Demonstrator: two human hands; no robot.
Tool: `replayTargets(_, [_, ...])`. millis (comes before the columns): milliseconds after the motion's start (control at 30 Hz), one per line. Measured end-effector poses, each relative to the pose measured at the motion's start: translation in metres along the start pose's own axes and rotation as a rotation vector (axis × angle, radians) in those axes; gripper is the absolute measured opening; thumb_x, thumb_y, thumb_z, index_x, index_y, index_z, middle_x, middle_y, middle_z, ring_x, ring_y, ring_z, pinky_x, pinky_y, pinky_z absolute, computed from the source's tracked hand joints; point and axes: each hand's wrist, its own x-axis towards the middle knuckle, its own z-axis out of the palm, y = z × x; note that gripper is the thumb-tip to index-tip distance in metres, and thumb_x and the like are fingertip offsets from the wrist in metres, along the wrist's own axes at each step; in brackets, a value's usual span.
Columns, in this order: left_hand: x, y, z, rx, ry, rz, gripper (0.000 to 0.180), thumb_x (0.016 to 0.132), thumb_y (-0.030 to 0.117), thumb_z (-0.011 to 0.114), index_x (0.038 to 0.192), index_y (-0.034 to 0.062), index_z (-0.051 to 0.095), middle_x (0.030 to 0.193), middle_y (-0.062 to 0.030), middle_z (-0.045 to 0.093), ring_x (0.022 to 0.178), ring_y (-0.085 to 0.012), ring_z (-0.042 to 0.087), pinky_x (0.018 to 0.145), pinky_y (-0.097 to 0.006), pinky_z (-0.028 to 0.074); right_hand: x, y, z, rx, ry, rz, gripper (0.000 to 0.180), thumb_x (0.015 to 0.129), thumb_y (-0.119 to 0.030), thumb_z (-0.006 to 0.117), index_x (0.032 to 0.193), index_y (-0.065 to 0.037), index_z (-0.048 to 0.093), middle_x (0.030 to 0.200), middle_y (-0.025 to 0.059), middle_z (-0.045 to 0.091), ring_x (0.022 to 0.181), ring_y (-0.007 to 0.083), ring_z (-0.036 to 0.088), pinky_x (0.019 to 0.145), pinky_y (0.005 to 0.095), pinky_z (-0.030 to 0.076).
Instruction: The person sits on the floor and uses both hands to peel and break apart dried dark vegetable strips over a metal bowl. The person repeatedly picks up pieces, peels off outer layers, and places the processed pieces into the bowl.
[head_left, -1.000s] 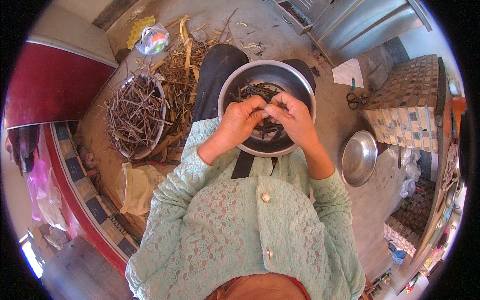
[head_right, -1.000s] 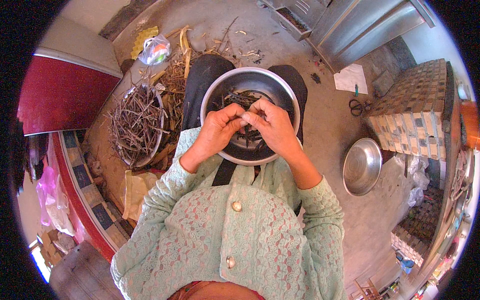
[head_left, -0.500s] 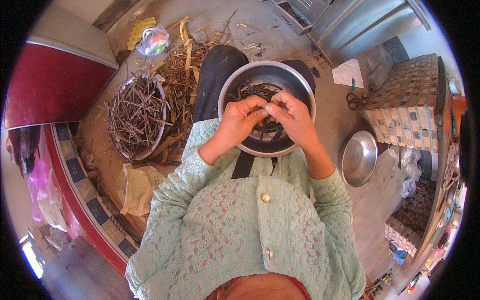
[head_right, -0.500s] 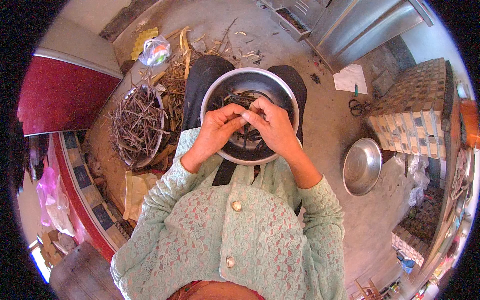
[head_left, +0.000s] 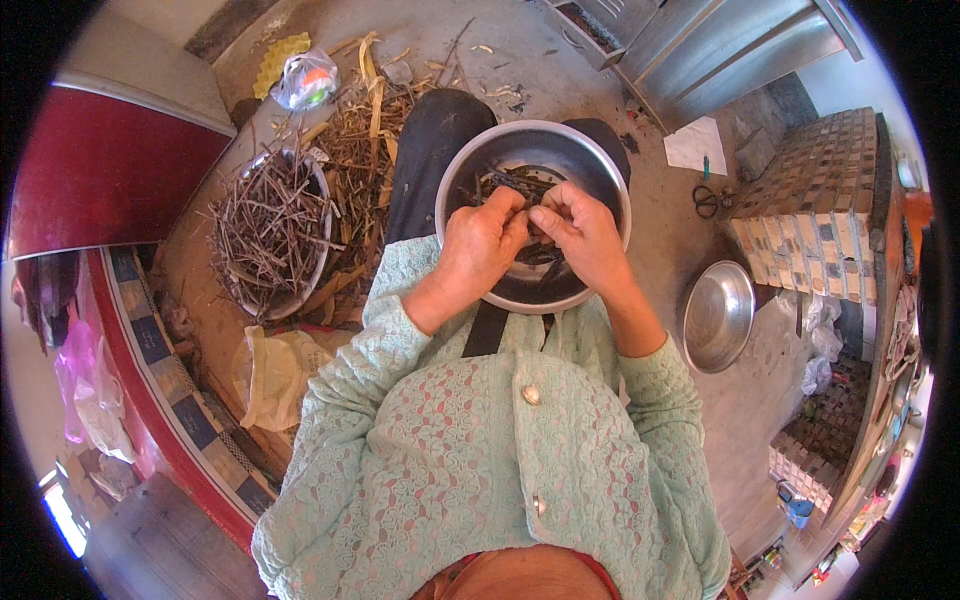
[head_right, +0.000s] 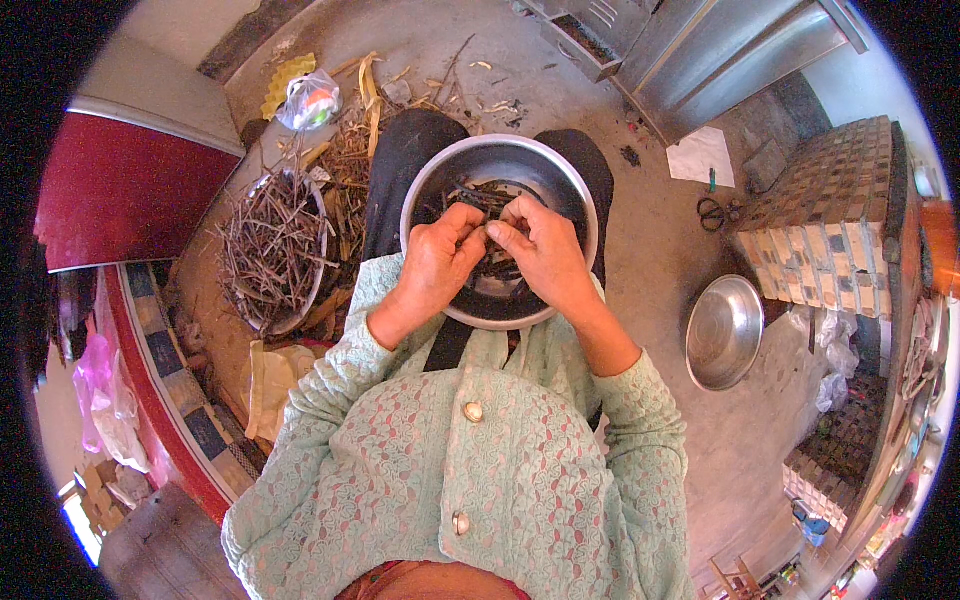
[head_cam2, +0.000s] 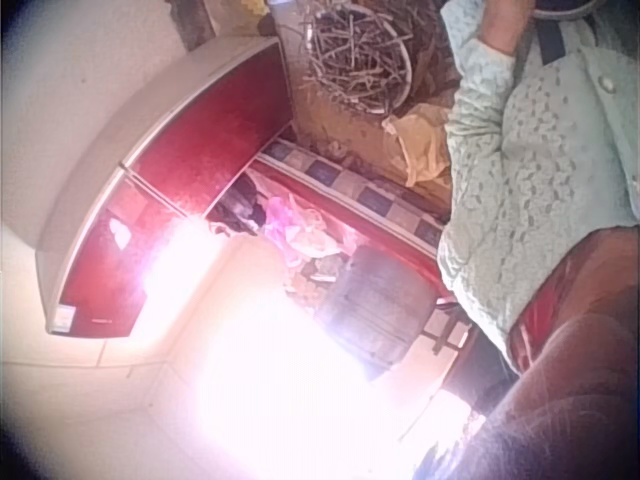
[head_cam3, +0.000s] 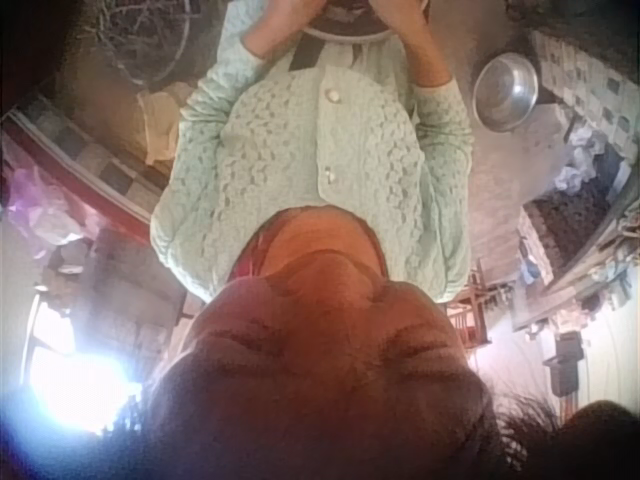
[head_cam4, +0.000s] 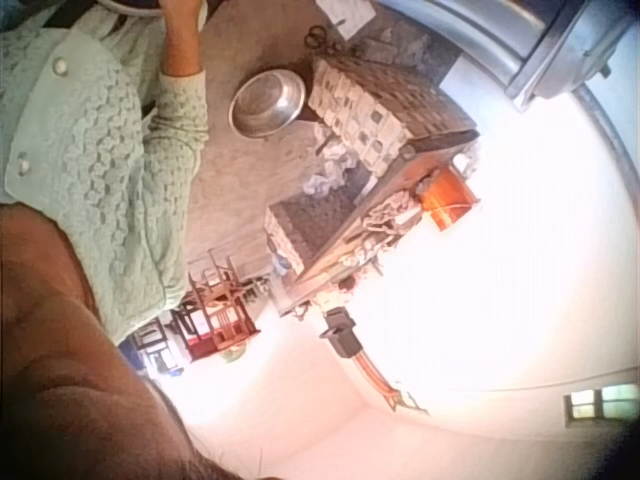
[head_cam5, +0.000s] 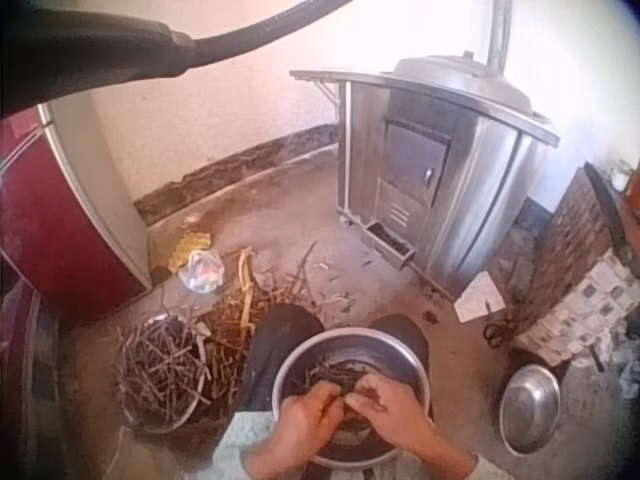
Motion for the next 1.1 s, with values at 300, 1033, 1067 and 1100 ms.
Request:
replayTargets(300, [0.006,-0.009,-0.006,-0.490,-0.108,-0.226,0.006,0.093,0.008,0.049,0.095,0.0020,0.050,0.077,-0.0046,0.063,0.070,-0.0103,0.060,0.057,-0.022,0.046,-0.005,-0.012,0.000,0.202,0.042,-0.031,0.012,0.085,-0.007,0.061,0.086,-0.001,0.050,0.072,0.0013,0.053,0.063,0.0073,0.052,0.056,0.0222,0.045])
replayTargets(1033, [0.009,-0.006,-0.016,-1.013,-0.031,-0.312,0.015,0.094,0.014,0.049,0.103,0.0022,0.051,0.087,-0.0108,0.064,0.079,-0.0187,0.064,0.068,-0.030,0.055,-0.021,-0.026,-0.001,0.301,0.257,-0.135,0.012,0.087,-0.006,0.059,0.096,0.000,0.055,0.084,0.0058,0.063,0.064,0.0085,0.059,0.055,0.0188,0.045])
replayTargets(1067, [0.009,-0.007,-0.017,-1.041,-0.060,-0.325,0.017,0.094,0.015,0.048,0.104,0.0019,0.051,0.088,-0.0116,0.064,0.079,-0.0201,0.065,0.069,-0.031,0.055,-0.021,-0.028,-0.002,0.298,0.256,-0.137,0.012,0.087,-0.007,0.059,0.096,0.000,0.055,0.085,0.0064,0.064,0.064,0.0087,0.059,0.055,0.0190,0.045])
replayTargets(1100, [0.009,-0.008,-0.018,-1.069,-0.088,-0.339,0.018,0.094,0.016,0.048,0.104,0.0017,0.052,0.089,-0.0123,0.064,0.079,-0.0215,0.065,0.070,-0.033,0.055,-0.022,-0.030,-0.003,0.295,0.255,-0.139,0.012,0.087,-0.007,0.059,0.097,0.000,0.055,0.085,0.0070,0.064,0.064,0.0090,0.059,0.056,0.0192,0.045])
